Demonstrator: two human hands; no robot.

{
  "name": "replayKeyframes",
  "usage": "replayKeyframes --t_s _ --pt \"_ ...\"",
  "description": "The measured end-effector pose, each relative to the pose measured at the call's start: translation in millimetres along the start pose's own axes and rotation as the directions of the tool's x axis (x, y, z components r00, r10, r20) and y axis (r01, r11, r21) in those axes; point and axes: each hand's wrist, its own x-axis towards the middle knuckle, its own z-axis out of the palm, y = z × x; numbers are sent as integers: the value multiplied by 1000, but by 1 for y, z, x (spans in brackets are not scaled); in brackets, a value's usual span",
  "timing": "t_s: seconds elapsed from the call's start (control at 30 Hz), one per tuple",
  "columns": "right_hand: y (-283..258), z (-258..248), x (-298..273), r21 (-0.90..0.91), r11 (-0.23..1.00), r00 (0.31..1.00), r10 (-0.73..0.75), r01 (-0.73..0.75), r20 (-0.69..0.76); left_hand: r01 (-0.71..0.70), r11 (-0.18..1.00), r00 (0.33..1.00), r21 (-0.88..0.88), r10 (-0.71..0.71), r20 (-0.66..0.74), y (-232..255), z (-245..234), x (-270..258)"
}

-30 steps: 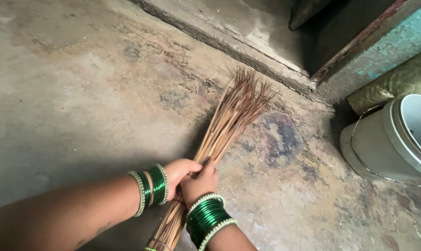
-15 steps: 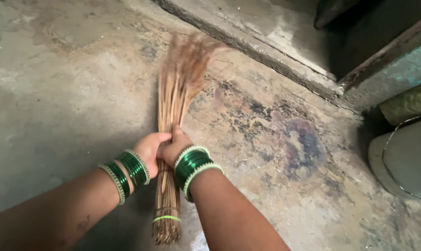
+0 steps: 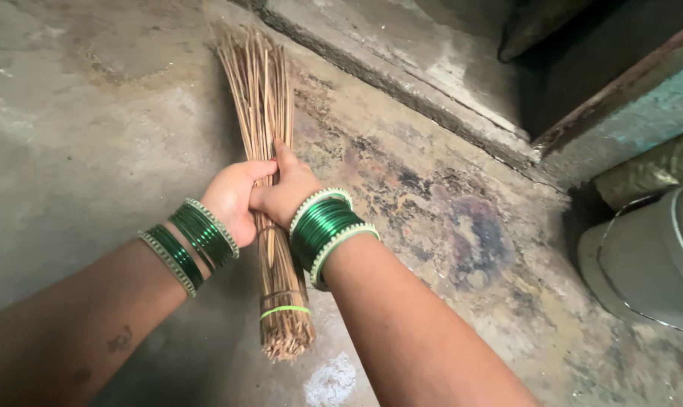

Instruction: The person assembles a bundle of broom sticks by hand, aligning the ends and wrapping a cord around the handle section to secure them.

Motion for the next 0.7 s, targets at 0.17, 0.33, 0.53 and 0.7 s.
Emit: replayKeyframes --t_s 0.17,0.33,0.53,0.7 --pt "-12 -18 -37 -51 997 990 51 -58 -132 70 995 986 66 -79 144 3 24 -24" --pt "-17 -36 -81 -94 972 968 201 -216 -148 141 971 943 191 -191 275 -14 42 -46" --pt "-9 -29 -126 6 894 885 444 -448 -138 364 883 861 296 -441 255 -58 34 -47" --pt "22 0 -106 4 873 872 486 -487 -51 453 857 847 248 -500 182 -93 -10 -9"
